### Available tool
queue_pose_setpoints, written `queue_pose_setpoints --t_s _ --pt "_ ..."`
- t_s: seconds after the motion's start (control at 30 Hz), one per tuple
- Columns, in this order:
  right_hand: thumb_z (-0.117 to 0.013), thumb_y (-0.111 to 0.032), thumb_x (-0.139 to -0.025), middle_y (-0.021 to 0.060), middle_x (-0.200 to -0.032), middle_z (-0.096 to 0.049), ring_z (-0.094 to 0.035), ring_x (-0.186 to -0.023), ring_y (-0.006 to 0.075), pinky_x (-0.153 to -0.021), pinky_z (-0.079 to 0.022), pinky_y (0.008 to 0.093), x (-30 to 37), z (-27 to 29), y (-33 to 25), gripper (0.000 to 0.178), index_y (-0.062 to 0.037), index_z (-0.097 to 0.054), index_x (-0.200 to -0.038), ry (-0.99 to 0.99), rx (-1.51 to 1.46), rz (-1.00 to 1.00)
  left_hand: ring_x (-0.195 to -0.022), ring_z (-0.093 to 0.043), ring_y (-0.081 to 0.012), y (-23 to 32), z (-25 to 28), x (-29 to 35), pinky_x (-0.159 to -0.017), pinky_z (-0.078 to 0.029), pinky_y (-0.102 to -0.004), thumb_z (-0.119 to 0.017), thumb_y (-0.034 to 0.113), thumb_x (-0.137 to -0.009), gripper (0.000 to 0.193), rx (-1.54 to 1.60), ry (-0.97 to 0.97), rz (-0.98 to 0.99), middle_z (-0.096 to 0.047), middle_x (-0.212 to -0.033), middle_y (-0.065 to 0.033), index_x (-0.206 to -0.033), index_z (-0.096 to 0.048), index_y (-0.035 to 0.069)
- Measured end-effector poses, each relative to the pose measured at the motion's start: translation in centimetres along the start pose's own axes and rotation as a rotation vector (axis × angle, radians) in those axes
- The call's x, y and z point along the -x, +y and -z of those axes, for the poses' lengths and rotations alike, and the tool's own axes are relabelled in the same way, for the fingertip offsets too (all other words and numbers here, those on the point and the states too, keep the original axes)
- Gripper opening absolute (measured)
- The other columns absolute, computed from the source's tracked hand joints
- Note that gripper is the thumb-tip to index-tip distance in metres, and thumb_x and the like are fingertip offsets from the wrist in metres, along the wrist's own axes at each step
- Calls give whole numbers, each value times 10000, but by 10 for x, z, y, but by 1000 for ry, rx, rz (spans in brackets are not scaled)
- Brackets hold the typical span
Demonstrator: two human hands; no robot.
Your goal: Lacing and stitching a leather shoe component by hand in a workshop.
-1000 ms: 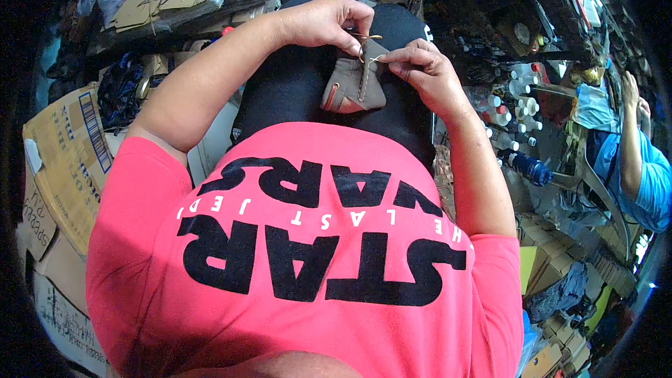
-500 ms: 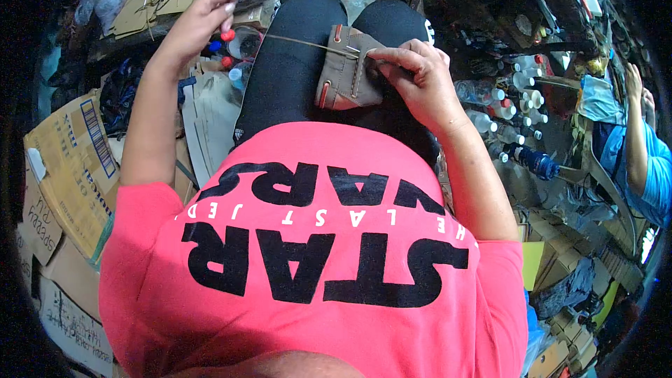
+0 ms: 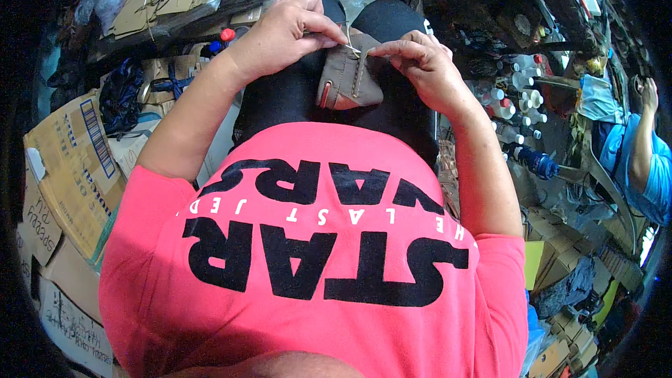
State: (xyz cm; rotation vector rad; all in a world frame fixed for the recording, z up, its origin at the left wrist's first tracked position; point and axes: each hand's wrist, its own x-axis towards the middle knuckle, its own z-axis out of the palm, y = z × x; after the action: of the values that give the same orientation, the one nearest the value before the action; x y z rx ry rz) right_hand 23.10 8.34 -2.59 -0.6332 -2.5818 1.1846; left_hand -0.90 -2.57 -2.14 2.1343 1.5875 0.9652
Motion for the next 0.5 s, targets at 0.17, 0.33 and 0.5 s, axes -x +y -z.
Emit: queue_pose_setpoints --t_s 0.17,0.33,0.5 --pt "-570 107 -700 7 -775 -526 -520 -771 159 -745 -436 273 -2 -1 7 457 -182 -725 -1018 -25 -99 -54 -765 -531 -235 -2 -2 -1 -698 -440 -355 -718 89 -745 107 -50 -6 -21 -518 -723 -56 -840 -735 135" --pt "-591 97 -700 5 -757 -526 -520 -770 151 -747 -436 266 -2 -3 10 439 -176 -732 -1014 -17 -116 -65 -765 -530 -244 3 -3 -1 -686 -434 -358 -723 90 -725 111 -118 8 -82 -518 -721 -60 -829 -732 128" --pt "-634 64 -715 -1 -745 -532 -518 -770 146 -745 -433 262 0 -9 18 397 -174 -739 -1016 14 -139 -46 -747 -527 -223 2 -8 -2 -672 -424 -326 -721 70 -722 126 -71 -14 -104 -507 -707 -52 -836 -733 124"
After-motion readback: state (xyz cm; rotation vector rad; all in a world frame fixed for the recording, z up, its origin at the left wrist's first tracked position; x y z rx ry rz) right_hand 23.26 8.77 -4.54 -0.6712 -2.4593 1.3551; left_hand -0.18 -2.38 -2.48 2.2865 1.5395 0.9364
